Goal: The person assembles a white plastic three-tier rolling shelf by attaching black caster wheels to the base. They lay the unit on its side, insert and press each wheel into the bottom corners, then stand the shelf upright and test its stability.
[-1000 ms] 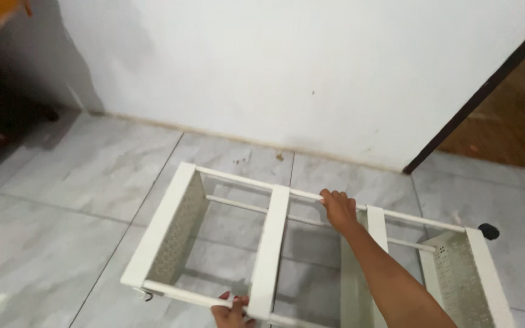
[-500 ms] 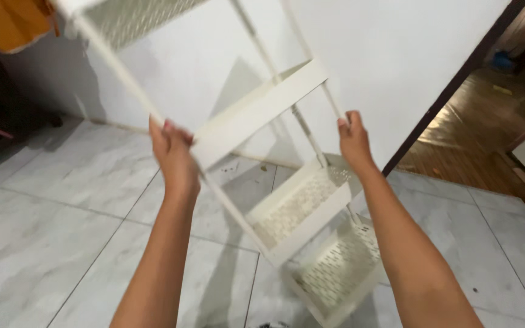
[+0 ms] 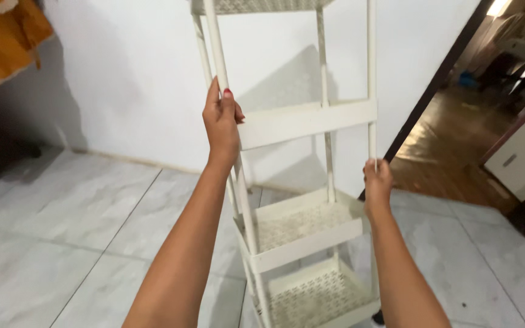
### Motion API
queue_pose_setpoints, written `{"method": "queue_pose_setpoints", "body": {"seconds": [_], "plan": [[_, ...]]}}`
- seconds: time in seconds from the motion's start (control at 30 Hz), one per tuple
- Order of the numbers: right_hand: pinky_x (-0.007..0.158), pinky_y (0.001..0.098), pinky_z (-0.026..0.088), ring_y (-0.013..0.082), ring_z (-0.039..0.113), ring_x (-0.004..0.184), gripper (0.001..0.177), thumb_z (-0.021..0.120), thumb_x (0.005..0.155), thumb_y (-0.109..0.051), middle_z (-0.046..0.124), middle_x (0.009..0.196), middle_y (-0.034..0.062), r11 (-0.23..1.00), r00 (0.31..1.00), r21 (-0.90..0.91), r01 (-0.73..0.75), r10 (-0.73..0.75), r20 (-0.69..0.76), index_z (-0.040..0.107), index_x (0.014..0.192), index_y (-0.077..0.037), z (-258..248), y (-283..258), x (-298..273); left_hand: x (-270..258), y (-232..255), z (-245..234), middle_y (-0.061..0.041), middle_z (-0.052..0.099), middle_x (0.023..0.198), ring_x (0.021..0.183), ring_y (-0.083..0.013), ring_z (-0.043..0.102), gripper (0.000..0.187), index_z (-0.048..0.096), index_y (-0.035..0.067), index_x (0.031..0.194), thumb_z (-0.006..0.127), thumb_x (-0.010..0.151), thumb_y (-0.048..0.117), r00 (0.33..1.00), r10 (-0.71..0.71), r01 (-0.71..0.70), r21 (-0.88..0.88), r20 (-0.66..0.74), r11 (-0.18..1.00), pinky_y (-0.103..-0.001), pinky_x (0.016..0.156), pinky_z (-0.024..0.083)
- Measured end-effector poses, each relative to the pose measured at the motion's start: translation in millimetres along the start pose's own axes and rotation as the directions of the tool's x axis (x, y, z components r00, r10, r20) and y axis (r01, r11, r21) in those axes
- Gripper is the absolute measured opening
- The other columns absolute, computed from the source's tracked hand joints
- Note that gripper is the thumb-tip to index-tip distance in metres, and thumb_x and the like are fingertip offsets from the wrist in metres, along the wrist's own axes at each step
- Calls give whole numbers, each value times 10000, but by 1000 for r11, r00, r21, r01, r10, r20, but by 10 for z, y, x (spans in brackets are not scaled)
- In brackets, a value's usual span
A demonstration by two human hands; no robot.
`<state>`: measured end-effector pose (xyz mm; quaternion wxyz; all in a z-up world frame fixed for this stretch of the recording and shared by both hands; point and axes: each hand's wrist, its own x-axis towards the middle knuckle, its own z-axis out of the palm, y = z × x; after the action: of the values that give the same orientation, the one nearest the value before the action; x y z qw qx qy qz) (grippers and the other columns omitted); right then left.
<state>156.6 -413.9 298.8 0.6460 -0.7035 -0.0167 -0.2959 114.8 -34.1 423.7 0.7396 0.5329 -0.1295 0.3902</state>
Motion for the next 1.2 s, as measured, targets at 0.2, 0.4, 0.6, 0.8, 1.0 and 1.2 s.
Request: {"method": "queue_pose_setpoints", "body": {"seconds": [0.2, 0.4, 0.6, 0.8, 1.0, 1.2], "plan": [[541, 227, 328, 46, 391, 608, 242, 597, 1048, -331, 529, 758, -52, 982, 986, 130, -137, 147, -76, 594, 991, -95, -39, 84, -384, -62, -166, 194, -128, 559, 1160, 1065, -266, 512, 596, 379, 46, 1577, 553, 1054, 271, 973, 177, -223, 435, 145, 872, -413, 954, 462], [540, 231, 334, 48, 392, 600, 257, 582, 1068, -330, 513, 738, -44, 979, 987, 172, -112, 129, -91, 571, 948, -103, -28, 3, -608, -1167, -281, -95, -260, 243, 1595, 1471, -454, 278, 743, 180, -63, 1614, 514, 1098, 353, 992, 72, -119, 567, 105, 815, -506, 1194, 246], [463, 264, 325, 97, 396, 500, 422, 497, 1085, -390, 452, 616, -5, 978, 984, 110, -178, 174, 49, 501, 801, -78, -240, 44, -1039, -2206, -247, -464, 5, 604, 634, 492, -145, 546, 193, 597, 63, 1062, 514, 1052, 237, 976, -182, 218, 610, -122, 762, -349, 465, 409], [455, 256, 263, 77, 345, 514, 490, 495, 1093, -430, 391, 612, -16, 974, 971, 155, -168, 191, -143, 504, 778, -55, -269, 227, -1319, -2151, -532, -622, 2, 413, 530, 474, -93, 342, 227, 636, 46, 983, 552, 1042, 248, 949, -293, 309, 532, -117, 788, -324, 445, 281], [458, 254, 248, 71, 348, 518, 510, 471, 1096, -447, 398, 611, -23, 968, 971, 211, -138, 174, -165, 494, 763, -61, -96, 118, -1426, -1886, -820, -785, -7, 471, 579, 517, -98, 404, 282, 645, 61, 986, 457, 1076, 252, 979, -197, 193, 485, -43, 853, -322, 480, 341], [445, 269, 241, 81, 317, 500, 509, 437, 1111, -411, 395, 597, -6, 961, 966, 238, -142, 187, -178, 437, 743, -60, 199, 63, -1867, -1526, -1169, -1150, -74, 518, 597, 527, -198, 494, 399, 577, 66, 913, 384, 1100, 362, 998, -64, 41, 608, 15, 793, -367, 529, 414]]}}
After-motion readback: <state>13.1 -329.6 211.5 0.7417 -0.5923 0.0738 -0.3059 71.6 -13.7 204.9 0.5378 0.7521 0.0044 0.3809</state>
